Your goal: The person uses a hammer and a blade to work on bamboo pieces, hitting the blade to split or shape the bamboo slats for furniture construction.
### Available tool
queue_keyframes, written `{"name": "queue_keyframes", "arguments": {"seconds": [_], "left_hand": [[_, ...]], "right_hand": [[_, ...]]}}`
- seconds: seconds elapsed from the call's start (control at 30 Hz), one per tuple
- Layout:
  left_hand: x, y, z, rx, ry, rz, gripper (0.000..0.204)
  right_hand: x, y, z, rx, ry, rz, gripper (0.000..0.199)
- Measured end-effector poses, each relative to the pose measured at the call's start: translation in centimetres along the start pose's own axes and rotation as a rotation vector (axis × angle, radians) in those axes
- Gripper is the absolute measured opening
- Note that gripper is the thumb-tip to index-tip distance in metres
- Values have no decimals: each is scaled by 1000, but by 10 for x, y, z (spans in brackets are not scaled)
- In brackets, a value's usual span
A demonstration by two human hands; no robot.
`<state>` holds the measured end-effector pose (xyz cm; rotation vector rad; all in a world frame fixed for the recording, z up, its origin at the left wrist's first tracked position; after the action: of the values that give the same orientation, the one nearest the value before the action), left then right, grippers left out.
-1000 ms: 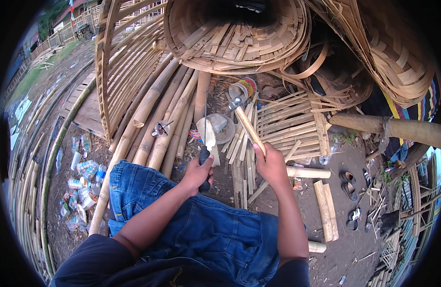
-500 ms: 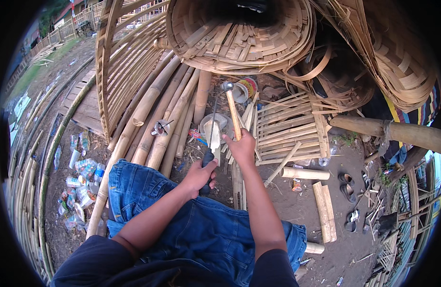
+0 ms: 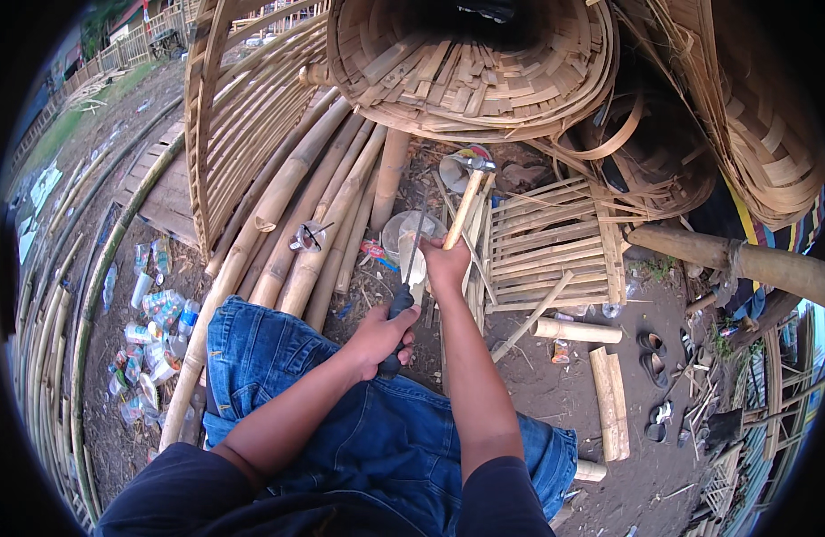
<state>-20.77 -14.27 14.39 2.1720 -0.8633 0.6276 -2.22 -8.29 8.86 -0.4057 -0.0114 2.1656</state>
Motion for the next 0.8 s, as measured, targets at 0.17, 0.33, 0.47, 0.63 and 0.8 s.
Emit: {"name": "queue_keyframes", "arguments": {"seconds": [0.17,0.33,0.47,0.63,0.8], "left_hand": [[-1,1,-2,-34,-9,62,24],[2,4,-1,-56,-42,99,26],[1,6,-2,-140,65,145,32],[-4,5,-9,-174,-67,135,38],[-1,11,-13,-225,-102,162,38]], "right_hand": [[-6,13,-3,44,-35,-161,34],[-9,33,3,11,113,-430,30],[-16,34,-9,-3,254,-472,31],[-31,27,-6,91,125,-279,31],[-78,16,1,80,193,-68,30]]}}
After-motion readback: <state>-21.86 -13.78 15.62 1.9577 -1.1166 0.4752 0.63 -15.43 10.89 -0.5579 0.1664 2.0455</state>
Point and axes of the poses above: each hand's wrist, its own y-axis away from the middle knuckle, its own x-axis out of the palm, z = x × y, the point moved 1 cm from there along -y, towards the middle knuckle, and after that the axes turned 13 degrees about y, right-handed, at the moved point
